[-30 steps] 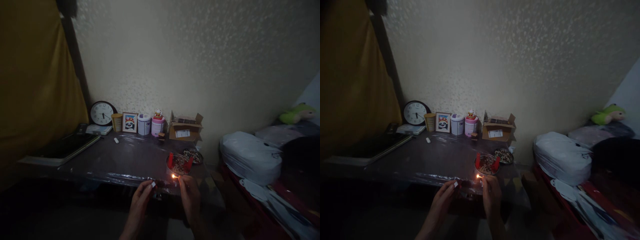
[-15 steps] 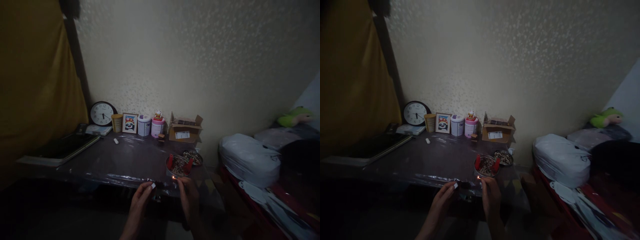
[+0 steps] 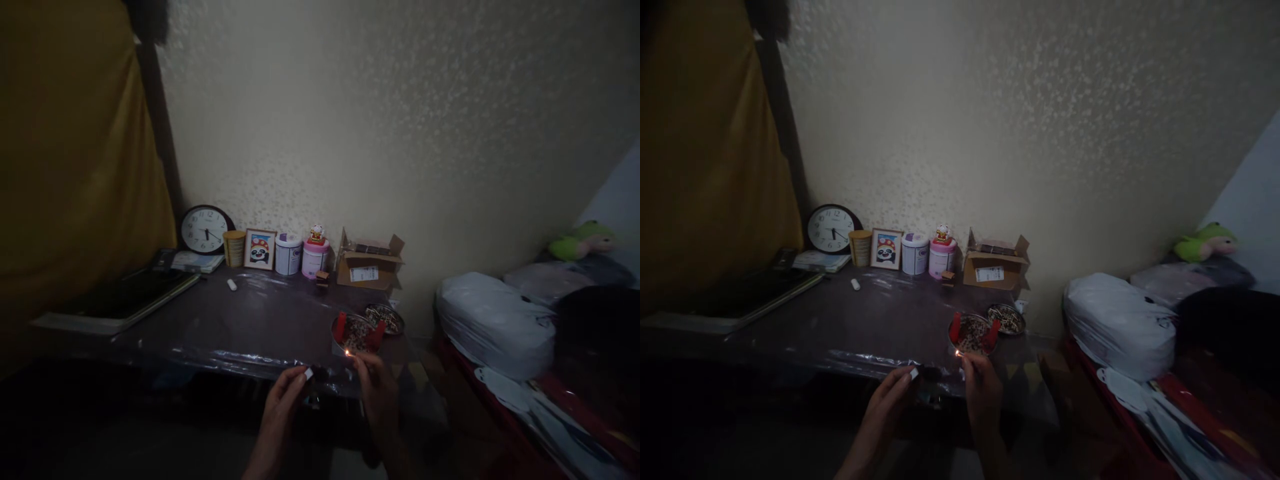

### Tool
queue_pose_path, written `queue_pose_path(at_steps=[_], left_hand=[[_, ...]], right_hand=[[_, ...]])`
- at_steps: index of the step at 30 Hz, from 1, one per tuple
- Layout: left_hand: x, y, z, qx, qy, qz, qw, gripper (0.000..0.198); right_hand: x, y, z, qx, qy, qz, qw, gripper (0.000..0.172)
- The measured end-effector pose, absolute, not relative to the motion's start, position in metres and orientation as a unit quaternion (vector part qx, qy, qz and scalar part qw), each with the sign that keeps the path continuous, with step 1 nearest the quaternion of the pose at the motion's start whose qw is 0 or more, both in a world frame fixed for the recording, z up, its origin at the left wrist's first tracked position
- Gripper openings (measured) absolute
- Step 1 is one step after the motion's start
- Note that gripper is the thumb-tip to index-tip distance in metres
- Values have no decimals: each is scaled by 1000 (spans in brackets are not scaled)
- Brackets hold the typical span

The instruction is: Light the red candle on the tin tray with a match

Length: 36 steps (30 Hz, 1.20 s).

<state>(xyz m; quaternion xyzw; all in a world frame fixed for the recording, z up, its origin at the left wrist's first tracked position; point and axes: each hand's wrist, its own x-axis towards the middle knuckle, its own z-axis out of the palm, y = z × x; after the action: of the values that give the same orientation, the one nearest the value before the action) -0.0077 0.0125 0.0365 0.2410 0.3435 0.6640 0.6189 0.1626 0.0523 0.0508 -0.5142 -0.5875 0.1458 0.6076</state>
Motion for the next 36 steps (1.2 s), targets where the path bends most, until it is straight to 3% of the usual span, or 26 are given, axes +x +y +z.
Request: queue_pose_path(at_steps=[19,36], left_hand=[[-8,14,35,249,331,665,621,23],[-10,13,37,234,330,667,626,22]], right_hand=[[161,60,92,-499,-456,312,667,18],[161,111,97,-475,-450,292,698,33]])
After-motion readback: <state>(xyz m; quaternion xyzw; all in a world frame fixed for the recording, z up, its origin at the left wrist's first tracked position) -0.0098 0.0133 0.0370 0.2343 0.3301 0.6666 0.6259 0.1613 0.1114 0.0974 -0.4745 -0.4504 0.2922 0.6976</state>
